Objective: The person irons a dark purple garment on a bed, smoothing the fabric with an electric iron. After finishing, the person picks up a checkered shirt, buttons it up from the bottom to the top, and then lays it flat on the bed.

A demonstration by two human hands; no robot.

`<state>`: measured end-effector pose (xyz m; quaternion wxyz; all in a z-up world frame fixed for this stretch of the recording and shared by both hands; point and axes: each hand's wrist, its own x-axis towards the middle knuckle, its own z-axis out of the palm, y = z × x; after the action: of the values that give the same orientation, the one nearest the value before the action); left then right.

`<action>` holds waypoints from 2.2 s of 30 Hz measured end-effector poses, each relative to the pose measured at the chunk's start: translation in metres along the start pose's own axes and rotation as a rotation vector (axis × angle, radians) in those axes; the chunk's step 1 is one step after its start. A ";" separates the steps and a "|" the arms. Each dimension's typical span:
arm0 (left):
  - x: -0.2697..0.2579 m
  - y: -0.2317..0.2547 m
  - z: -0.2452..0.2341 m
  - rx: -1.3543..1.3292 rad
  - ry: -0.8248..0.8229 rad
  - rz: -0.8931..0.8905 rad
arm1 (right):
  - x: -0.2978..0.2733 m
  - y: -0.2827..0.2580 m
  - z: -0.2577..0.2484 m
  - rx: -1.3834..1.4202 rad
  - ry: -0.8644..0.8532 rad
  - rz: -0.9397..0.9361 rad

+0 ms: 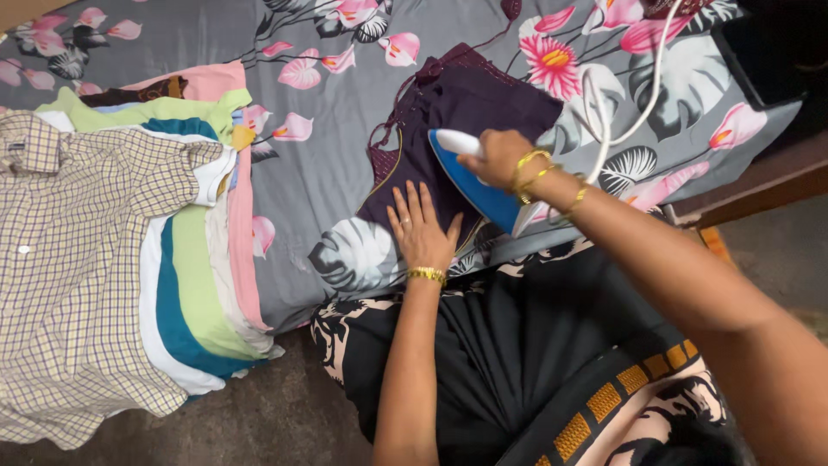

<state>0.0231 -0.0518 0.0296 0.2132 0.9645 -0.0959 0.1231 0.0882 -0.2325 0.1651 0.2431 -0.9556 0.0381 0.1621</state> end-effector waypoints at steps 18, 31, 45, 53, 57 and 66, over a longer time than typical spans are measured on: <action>-0.026 -0.016 -0.005 0.092 -0.039 0.026 | 0.053 0.047 0.007 -0.162 0.220 0.209; -0.025 -0.015 -0.006 0.113 -0.065 0.014 | 0.096 0.066 -0.011 -0.246 0.197 0.122; -0.024 -0.014 -0.009 0.114 -0.073 0.009 | 0.129 0.106 -0.058 -0.455 0.097 -0.196; -0.022 -0.011 -0.011 0.126 -0.076 0.007 | 0.126 0.106 -0.062 -0.463 0.094 -0.251; -0.022 -0.011 -0.012 0.122 -0.081 0.007 | 0.136 0.087 -0.065 -0.500 0.064 -0.277; -0.023 -0.014 -0.009 0.153 -0.064 0.042 | 0.180 0.038 -0.047 -0.375 0.109 -0.175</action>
<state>0.0024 -0.0328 0.0256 0.1330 0.9792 -0.1133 0.1035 0.2664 -0.2870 0.1272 0.0718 -0.9911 -0.0625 0.0926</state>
